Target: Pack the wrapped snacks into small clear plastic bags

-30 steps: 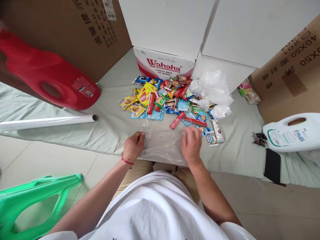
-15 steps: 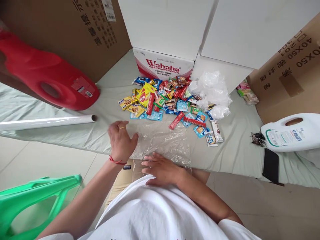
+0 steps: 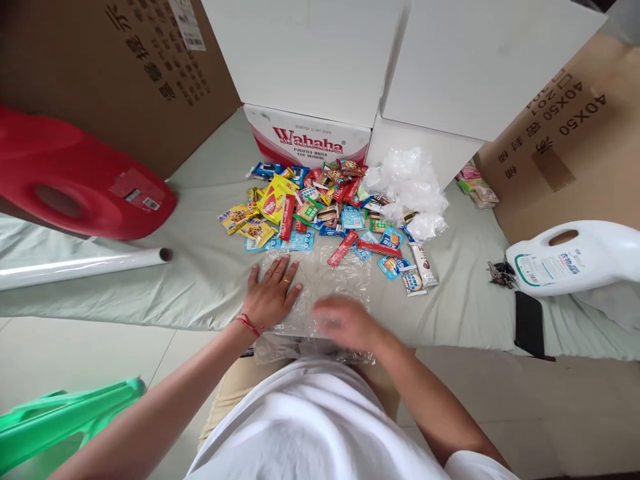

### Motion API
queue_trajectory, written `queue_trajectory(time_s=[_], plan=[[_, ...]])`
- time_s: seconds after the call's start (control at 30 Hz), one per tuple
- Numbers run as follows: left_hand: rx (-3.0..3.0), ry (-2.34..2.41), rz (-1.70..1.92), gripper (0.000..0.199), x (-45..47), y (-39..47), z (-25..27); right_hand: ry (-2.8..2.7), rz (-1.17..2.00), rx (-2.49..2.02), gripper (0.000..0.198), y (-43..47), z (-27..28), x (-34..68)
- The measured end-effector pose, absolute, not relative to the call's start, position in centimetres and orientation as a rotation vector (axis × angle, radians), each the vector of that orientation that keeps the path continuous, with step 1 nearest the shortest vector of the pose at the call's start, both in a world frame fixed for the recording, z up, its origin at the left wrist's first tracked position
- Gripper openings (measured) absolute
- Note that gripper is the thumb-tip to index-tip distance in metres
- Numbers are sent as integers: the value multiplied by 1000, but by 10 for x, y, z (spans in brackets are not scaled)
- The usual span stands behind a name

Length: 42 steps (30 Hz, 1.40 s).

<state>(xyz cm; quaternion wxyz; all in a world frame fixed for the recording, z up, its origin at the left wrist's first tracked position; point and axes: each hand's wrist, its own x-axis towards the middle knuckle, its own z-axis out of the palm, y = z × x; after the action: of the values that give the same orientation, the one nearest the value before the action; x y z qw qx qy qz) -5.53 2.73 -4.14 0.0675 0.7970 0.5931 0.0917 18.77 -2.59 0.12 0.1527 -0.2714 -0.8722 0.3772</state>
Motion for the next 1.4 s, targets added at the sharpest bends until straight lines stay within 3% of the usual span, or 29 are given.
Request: queue_trajectory(time_s=[0.17,0.23,0.33,0.47,0.6,0.73,0.9,1.0,1.17,1.23,1.3,1.4], plan=[[2416,1754,265,62,-54,23,-40,-2155,360,-1923,51,69,17,248],[2416,1752,279,63,-54,23,-41,-2281,296,-2147,52,97,23,259],[2413,1746,321,63,-55,24,-44,-2420,257,-2272,35,117,33,267],[2406,1726,361,62,-56,24,-45,-2226,281,-2384,27,129,47,267],[2410,1703,383,60,-58,20,-43,-1932,512,-2443,35,148,45,240],[2421,1661,387,57,-63,10,-43,-1946,526,-2496,44,163,27,200],[2393,1666,414,56,-68,7,-42,-1970,481,-2501,30,171,22,185],[2363,1685,413,55,-70,20,-40,-1966,467,-2444,22,174,44,202],[2372,1668,401,56,-80,46,-41,-1829,55,-2250,36,165,116,230],[2386,1647,389,57,-83,50,-42,-1979,50,-2060,36,151,141,222],[2386,1642,386,57,-84,51,-44,-2283,256,-1879,29,131,149,197],[2377,1642,409,56,-84,50,-44,-2783,526,-1696,17,97,128,141]])
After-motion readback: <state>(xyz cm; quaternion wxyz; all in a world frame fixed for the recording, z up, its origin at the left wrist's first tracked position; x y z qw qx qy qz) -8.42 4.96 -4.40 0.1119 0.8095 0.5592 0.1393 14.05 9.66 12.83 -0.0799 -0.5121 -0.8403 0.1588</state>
